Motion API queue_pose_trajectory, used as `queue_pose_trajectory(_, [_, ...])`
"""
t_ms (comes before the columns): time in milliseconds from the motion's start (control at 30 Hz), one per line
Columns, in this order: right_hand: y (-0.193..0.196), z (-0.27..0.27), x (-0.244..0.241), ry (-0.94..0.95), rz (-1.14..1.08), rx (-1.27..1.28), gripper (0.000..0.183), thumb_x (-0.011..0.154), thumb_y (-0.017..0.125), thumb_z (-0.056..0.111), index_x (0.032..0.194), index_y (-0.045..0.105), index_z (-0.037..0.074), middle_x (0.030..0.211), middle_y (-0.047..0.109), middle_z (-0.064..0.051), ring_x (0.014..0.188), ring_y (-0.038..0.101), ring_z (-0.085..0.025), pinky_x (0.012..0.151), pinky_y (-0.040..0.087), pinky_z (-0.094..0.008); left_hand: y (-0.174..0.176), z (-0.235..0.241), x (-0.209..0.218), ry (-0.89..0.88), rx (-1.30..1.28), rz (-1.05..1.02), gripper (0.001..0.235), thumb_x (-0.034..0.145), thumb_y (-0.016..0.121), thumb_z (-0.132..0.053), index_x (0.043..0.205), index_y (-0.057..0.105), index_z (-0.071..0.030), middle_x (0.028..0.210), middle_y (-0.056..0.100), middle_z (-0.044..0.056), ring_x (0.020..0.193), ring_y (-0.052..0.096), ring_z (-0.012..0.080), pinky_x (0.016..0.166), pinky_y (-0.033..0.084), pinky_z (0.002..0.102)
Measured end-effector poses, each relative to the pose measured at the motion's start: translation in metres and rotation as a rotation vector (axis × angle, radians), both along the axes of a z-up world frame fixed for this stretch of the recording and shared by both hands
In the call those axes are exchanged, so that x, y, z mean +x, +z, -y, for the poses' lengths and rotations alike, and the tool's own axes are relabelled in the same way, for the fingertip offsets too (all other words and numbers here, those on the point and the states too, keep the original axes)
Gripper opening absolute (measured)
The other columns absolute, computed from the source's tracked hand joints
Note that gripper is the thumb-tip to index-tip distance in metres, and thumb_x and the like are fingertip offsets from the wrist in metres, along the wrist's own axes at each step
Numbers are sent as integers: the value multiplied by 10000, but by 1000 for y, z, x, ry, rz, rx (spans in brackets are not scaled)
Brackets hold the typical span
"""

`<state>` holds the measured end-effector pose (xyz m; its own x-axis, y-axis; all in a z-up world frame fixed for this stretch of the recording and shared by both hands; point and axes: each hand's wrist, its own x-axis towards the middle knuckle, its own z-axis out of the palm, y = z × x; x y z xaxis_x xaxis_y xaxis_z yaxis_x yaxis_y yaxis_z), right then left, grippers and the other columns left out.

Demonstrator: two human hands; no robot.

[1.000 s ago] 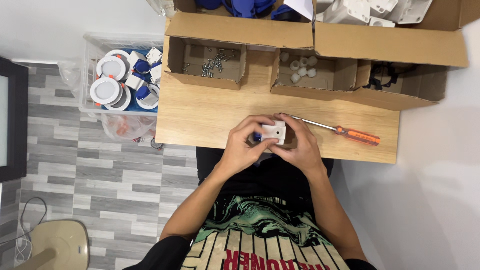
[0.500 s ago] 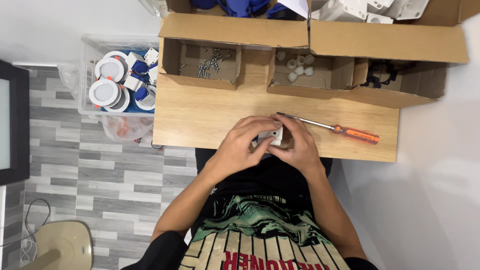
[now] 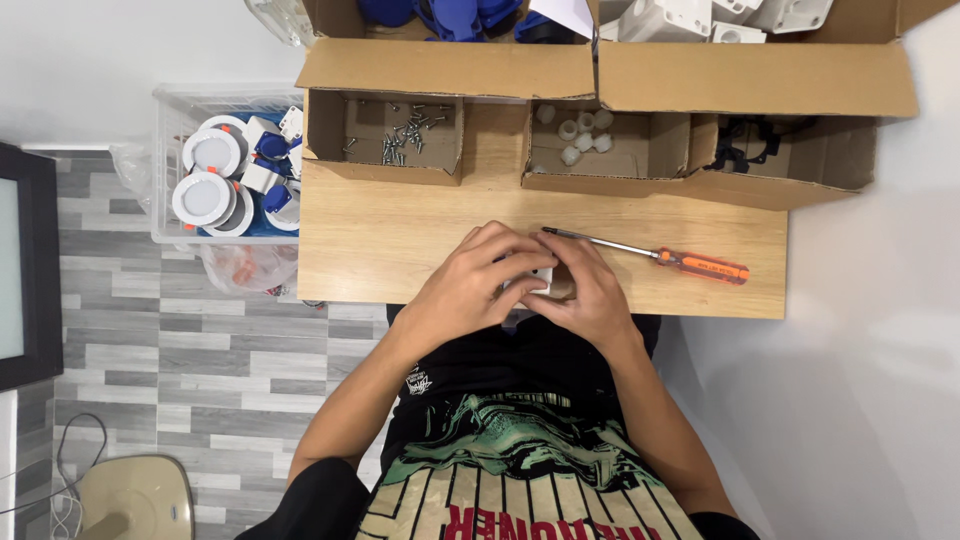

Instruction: The person assembles small white and blue plastic electrical components on a wooden table using a screwdriver. They insert screws into the components, tighten them, and occasionally inspect the parts before placing them into a cardboard box.

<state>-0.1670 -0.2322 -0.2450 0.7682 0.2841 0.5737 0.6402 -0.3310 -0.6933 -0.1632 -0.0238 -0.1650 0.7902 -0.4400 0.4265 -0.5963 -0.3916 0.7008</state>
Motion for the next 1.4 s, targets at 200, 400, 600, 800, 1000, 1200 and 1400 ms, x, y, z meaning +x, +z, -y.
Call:
queue_pose_trajectory(200, [13, -3, 1, 14, 5, -3, 640, 782, 996, 114, 1308, 693, -87, 1215, 778, -232, 997, 757, -431, 892, 630, -511, -6, -2, 7, -38, 31, 29, 175, 987, 821, -167, 1145, 803, -95, 1089, 710, 83, 988, 699, 295, 886, 605, 418])
queue_pose_trajectory(400, [27, -5, 0, 5, -10, 1, 628, 787, 998, 122, 1307, 701, -69, 1243, 784, -209, 1035, 768, -421, 902, 634, -501, -4, -5, 20, 17, -67, 1, 220, 981, 849, -194, 1145, 722, -120, 1096, 657, 51, 883, 707, 253, 820, 639, 385])
queue_pose_trajectory(600, [30, -5, -1, 6, -30, 8, 661, 765, 1012, 127, 1322, 707, -57, 1246, 786, -208, 1047, 774, -414, 905, 638, -497, 32, -4, 36, 58, -300, 104, 200, 1006, 723, 49, 1183, 773, -31, 1171, 750, 171, 1067, 779, 331, 935, 673, 448])
queue_pose_trajectory(800, [30, -4, -1, -3, -35, -2, 658, 767, 1018, 144, 1317, 714, -51, 1259, 788, -207, 1061, 777, -405, 921, 636, -489, 39, -2, 52, 107, -383, 98, 205, 959, 847, -36, 1147, 768, -56, 1120, 750, 129, 1019, 756, 266, 874, 680, 388])
queue_pose_trajectory(1000, [34, -5, -2, 1, -51, -2, 673, 759, 1019, 136, 1330, 711, -45, 1268, 785, -208, 1077, 774, -401, 929, 636, -490, 28, 12, 64, 187, -327, 194, 232, 850, 980, -139, 988, 797, -101, 1020, 760, 50, 896, 784, 247, 799, 669, 376])
queue_pose_trajectory(1200, [32, -5, -2, 1, -50, -7, 679, 751, 1022, 127, 1330, 712, -44, 1262, 784, -208, 1074, 773, -406, 928, 635, -496, 18, 23, 78, 272, -272, 243, 119, 859, 950, -87, 881, 835, -105, 962, 800, 39, 817, 782, 204, 741, 652, 315])
queue_pose_trajectory(1400, [29, -5, 0, 8, -25, -3, 681, 758, 1019, 137, 1337, 711, -48, 1261, 782, -209, 1088, 771, -405, 950, 632, -495, 10, 26, 94, 252, -215, 363, 81, 976, 824, -32, 987, 850, -108, 1014, 793, 30, 899, 772, 253, 774, 639, 368])
